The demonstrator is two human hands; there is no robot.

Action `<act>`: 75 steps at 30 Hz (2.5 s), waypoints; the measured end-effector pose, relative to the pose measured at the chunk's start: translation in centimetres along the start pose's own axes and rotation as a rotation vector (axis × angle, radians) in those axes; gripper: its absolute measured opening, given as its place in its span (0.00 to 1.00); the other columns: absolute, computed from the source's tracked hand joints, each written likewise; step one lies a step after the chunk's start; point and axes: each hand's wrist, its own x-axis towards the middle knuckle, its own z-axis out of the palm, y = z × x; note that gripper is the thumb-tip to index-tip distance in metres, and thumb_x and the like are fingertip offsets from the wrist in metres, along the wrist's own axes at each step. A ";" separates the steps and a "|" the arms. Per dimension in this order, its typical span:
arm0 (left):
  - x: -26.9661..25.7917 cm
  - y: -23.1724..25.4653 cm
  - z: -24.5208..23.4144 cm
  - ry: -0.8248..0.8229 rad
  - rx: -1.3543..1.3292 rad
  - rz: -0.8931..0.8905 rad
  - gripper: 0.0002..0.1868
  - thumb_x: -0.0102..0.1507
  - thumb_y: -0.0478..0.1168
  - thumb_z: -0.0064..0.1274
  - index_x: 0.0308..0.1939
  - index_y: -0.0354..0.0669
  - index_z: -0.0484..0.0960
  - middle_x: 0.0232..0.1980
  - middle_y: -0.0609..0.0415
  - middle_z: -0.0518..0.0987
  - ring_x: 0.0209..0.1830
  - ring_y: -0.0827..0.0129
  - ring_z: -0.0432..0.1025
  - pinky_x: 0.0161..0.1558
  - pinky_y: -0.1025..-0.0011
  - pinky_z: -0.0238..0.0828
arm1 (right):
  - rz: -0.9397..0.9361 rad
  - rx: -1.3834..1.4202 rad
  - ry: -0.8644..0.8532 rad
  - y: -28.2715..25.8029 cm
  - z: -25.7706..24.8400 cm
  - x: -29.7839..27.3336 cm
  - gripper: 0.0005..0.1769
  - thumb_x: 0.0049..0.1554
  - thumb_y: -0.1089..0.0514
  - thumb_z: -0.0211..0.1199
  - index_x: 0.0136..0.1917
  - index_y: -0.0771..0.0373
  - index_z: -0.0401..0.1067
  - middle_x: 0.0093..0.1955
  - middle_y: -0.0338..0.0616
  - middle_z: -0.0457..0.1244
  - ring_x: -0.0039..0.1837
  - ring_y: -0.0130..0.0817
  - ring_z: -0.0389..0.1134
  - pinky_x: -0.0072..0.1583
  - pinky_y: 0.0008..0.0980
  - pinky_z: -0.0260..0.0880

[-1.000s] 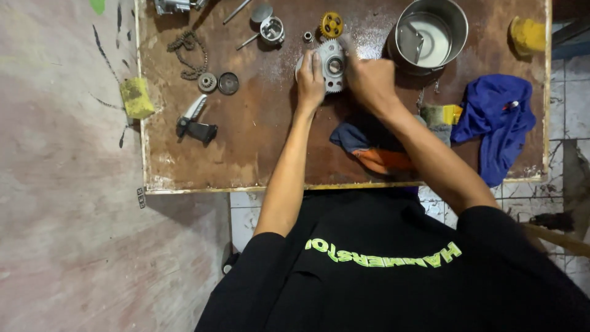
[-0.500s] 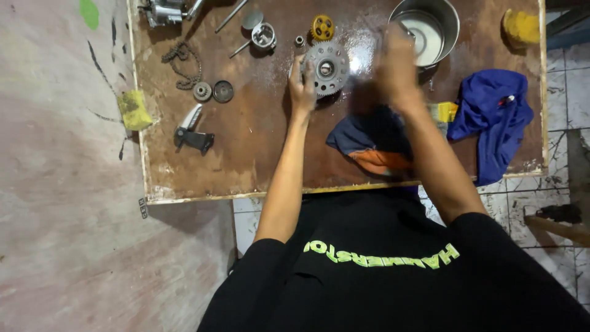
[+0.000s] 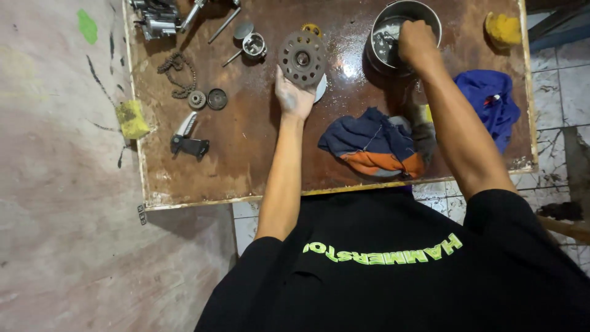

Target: The person scrubs a metal gear with a brush, dipping it into a container of liquid. They then scrub a metal piston with the same brush and liquid. The person wipes the gear and piston with a cloth and places them on the table.

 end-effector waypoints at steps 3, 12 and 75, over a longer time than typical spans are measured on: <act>-0.4 0.6 3.0 -0.079 -0.124 -0.029 0.32 0.73 0.56 0.33 0.74 0.39 0.62 0.76 0.39 0.62 0.75 0.43 0.61 0.74 0.38 0.55 | 0.075 -0.044 0.090 0.6 -0.9 0.2 0.09 0.53 0.66 0.66 0.48 0.71 0.79 0.48 0.74 0.67 0.52 0.71 0.70 0.54 0.59 0.71; -0.4 0.5 2.8 -0.146 -0.157 -0.128 0.36 0.63 0.59 0.43 0.69 0.41 0.68 0.71 0.37 0.67 0.71 0.41 0.64 0.71 0.29 0.58 | -0.004 0.330 0.425 -8.9 -12.7 -5.9 0.18 0.48 0.63 0.76 0.50 0.71 0.75 0.44 0.62 0.68 0.46 0.60 0.70 0.48 0.49 0.71; 3.9 -1.6 -7.2 -0.328 -0.164 -0.360 0.41 0.72 0.62 0.37 0.81 0.43 0.50 0.84 0.46 0.53 0.84 0.58 0.48 0.83 0.60 0.42 | -0.662 0.382 0.116 -29.4 -6.6 -11.8 0.42 0.63 0.38 0.60 0.79 0.66 0.54 0.82 0.64 0.54 0.81 0.61 0.54 0.80 0.51 0.49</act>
